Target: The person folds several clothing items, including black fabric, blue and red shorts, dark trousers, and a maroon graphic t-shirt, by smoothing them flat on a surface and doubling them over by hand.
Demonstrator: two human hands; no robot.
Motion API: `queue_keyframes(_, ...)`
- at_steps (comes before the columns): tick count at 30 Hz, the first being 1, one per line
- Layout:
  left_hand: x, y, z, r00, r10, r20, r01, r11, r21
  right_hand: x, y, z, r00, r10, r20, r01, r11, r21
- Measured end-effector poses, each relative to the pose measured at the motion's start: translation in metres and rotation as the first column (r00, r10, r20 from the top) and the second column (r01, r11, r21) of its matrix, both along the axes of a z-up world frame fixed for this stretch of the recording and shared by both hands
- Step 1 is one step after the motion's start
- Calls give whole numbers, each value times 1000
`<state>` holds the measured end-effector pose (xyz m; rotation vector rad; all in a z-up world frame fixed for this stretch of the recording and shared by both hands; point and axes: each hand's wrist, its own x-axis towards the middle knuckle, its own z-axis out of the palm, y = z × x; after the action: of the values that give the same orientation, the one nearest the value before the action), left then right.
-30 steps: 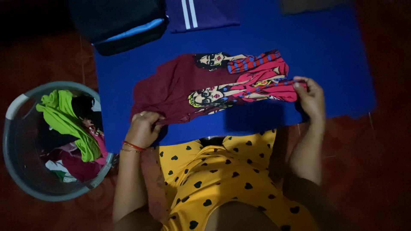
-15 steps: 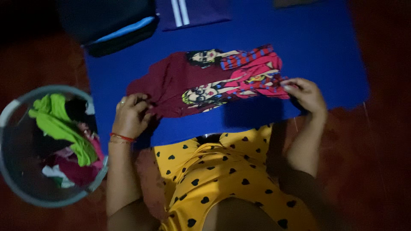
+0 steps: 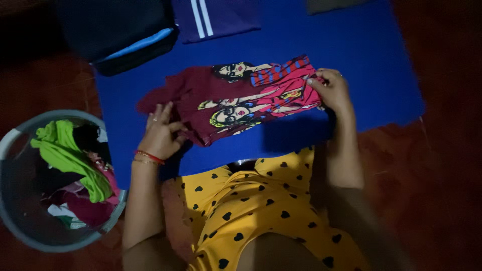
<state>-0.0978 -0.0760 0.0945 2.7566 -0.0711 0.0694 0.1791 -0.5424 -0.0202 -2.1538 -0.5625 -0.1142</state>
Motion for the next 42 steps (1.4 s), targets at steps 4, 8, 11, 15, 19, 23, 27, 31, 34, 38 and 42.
queue_keyframes(4, -2, 19, 5, 998, 28, 49, -32, 997, 76, 17, 10, -11, 987, -17, -160, 4, 997, -77)
queue_keyframes(8, -15, 21, -2, 994, -13, 106, 6, 998, 66, 20, 2, -9, 994, 79, -81, -76, 996, 37)
queue_keyframes(11, -18, 15, -9, 995, -45, 87, 49, 998, -48, 25, -10, -10, 983, 135, -124, -111, 978, 179)
queue_keyframes(15, -5, 15, -14, 989, -64, 136, 72, 996, -56, 21, -26, -2, 914, 112, -390, 147, 805, 574)
queue_keyframes(19, 19, 20, -16, 987, -84, 134, 97, 991, -92, 19, -35, -2, 879, 344, -331, 81, 576, 813)
queue_keyframes(23, 39, 20, -16, 999, -48, -17, 47, 996, -74, 12, -44, -9, 762, 239, -602, 144, 844, 517)
queue_keyframes(27, 53, 19, -14, 956, -18, -292, 45, 995, 87, 9, -45, -3, 853, 215, -475, 144, 778, 612)
queue_keyframes(31, 55, 14, -13, 921, -119, -371, 195, 965, 175, 22, -48, 8, 890, 276, -362, 107, 647, 755)
queue_keyframes(34, 45, 23, 8, 903, -78, -422, 186, 958, 220, 35, -54, 24, 935, 184, -303, 108, 666, 738)
queue_keyframes(38, 22, 62, 42, 920, 56, -389, 56, 961, 271, 57, -63, 45, 932, 199, -304, 111, 640, 760)
queue_keyframes(42, -10, 96, 80, 996, 36, 85, -54, 973, 224, 62, -72, 70, 942, 189, -278, 59, 721, 691)
